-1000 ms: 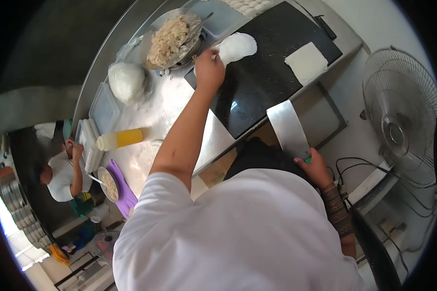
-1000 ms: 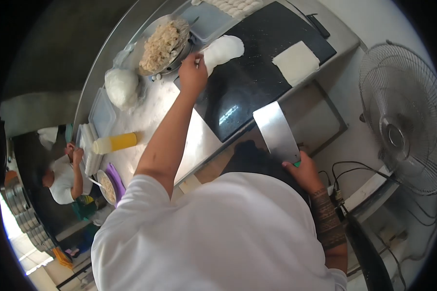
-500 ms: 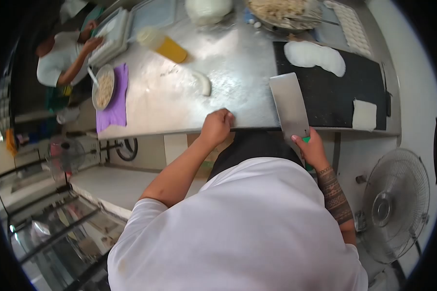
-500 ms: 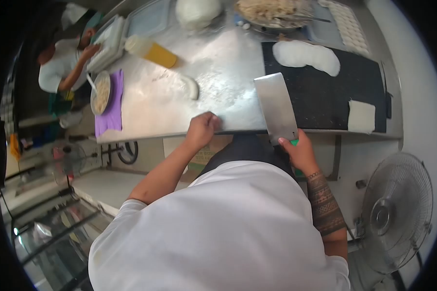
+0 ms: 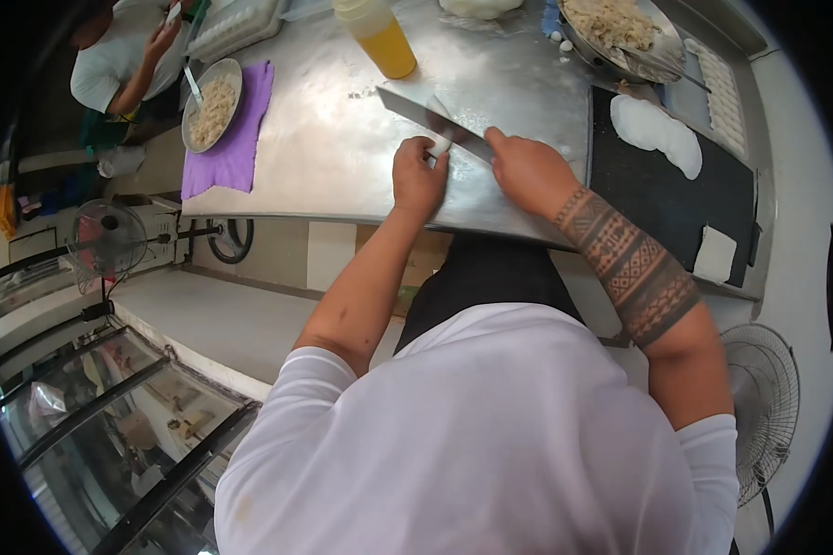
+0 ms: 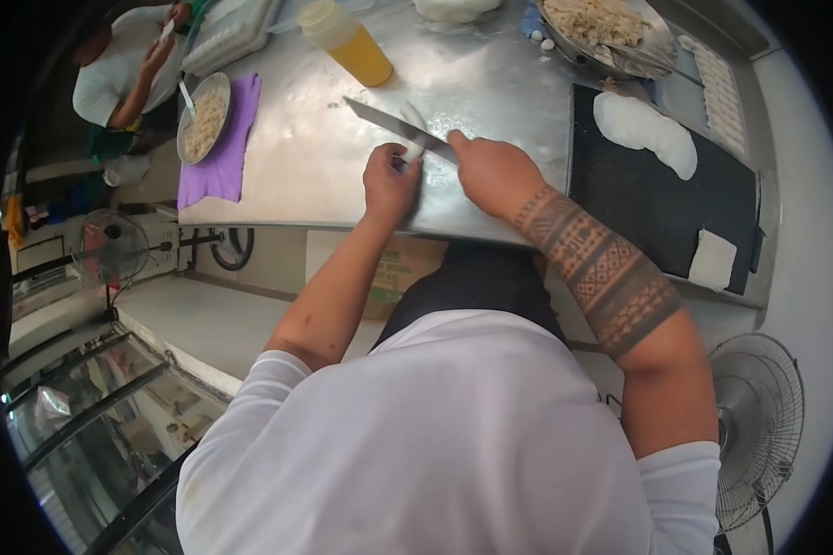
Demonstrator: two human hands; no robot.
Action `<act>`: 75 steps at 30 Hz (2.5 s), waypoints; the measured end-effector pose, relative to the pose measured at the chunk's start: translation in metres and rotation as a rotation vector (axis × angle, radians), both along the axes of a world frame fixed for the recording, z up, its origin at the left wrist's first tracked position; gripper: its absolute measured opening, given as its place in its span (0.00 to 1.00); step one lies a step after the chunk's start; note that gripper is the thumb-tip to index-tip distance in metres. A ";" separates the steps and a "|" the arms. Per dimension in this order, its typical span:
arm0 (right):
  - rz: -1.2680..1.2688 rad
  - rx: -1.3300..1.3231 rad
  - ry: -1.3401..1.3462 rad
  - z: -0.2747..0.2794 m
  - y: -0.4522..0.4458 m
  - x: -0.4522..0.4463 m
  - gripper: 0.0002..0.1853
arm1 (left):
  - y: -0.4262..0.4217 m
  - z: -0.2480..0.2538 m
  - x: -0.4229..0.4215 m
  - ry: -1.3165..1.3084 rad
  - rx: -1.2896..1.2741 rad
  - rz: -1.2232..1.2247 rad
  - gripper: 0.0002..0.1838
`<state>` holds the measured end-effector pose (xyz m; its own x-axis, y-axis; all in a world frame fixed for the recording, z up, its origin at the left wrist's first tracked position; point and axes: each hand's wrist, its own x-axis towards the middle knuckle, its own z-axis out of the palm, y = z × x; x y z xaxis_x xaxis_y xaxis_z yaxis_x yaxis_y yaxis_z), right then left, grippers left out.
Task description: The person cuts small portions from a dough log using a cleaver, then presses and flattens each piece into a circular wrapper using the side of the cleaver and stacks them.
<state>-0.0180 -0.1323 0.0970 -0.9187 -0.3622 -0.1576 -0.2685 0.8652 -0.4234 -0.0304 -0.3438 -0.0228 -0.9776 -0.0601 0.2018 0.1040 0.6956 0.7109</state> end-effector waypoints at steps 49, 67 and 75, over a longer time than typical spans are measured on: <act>-1.575 -1.284 0.353 -0.018 0.314 0.249 0.20 | 0.332 0.034 0.069 0.297 -0.597 -1.504 0.52; -0.886 -0.841 -0.442 -0.091 0.212 0.238 0.30 | 0.333 0.032 -0.004 0.441 -0.545 -1.746 0.49; -0.882 -0.718 -0.519 -0.083 0.215 0.278 0.32 | 0.320 0.035 0.055 0.250 -0.591 -1.705 0.49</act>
